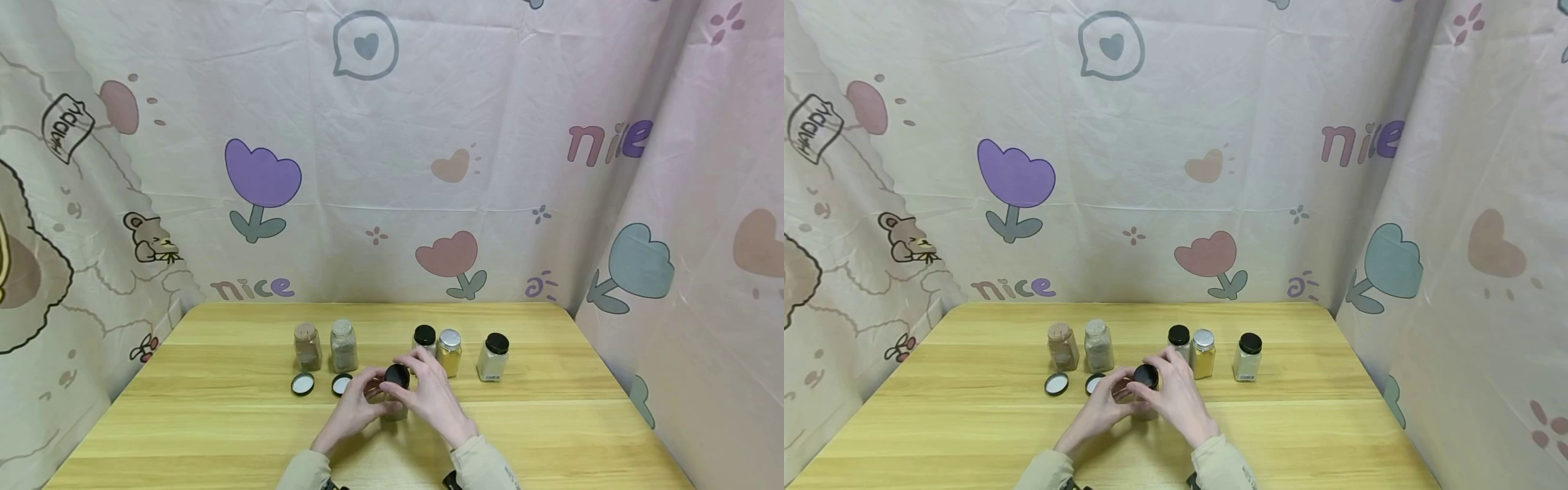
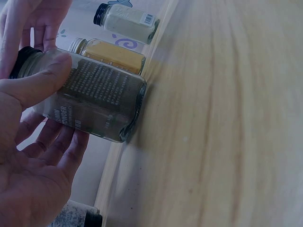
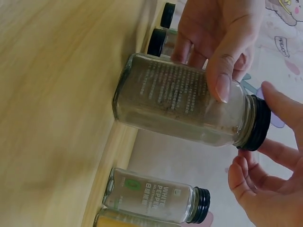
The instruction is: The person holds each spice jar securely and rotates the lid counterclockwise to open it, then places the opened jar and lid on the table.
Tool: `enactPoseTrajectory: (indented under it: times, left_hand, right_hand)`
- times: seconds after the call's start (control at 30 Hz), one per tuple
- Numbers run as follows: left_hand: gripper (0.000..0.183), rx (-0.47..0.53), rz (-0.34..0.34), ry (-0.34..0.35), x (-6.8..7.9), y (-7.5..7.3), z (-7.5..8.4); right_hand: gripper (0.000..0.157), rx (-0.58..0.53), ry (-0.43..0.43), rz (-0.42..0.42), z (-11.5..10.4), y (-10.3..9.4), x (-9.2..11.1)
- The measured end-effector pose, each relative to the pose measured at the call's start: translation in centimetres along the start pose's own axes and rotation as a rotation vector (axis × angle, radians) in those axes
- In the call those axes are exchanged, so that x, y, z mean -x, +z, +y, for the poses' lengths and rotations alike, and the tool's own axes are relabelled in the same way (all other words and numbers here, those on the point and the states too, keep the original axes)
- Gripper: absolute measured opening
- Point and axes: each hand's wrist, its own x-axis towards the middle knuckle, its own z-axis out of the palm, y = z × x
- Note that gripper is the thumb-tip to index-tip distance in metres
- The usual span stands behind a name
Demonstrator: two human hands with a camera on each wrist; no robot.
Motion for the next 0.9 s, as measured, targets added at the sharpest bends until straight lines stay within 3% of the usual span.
enactPoseTrajectory:
  times: [0.17, 0.4, 0.73, 0.9]
  left_hand:
    - [0.05, 0.029, -0.018, 0.02, 0.04, -0.07, -0.04]
    - [0.05, 0.022, -0.026, 0.061, 0.11, -0.18, -0.21]
    - [0.048, 0.029, -0.019, 0.029, 0.08, -0.12, -0.16]
    - [0.048, 0.015, -0.017, 0.04, 0.1, -0.08, -0.14]
  right_hand:
    - [0.04, -0.044, -0.002, -0.041, -0.03, -0.31, -0.05]
    - [0.043, -0.071, -0.07, -0.102, 0.14, -0.51, 0.0]
    - [0.05, 0.07, -0.038, 0.007, 0.22, 0.26, 0.2]
    - [0.047, 0.084, -0.025, 0.008, 0.0, 0.16, 0.2]
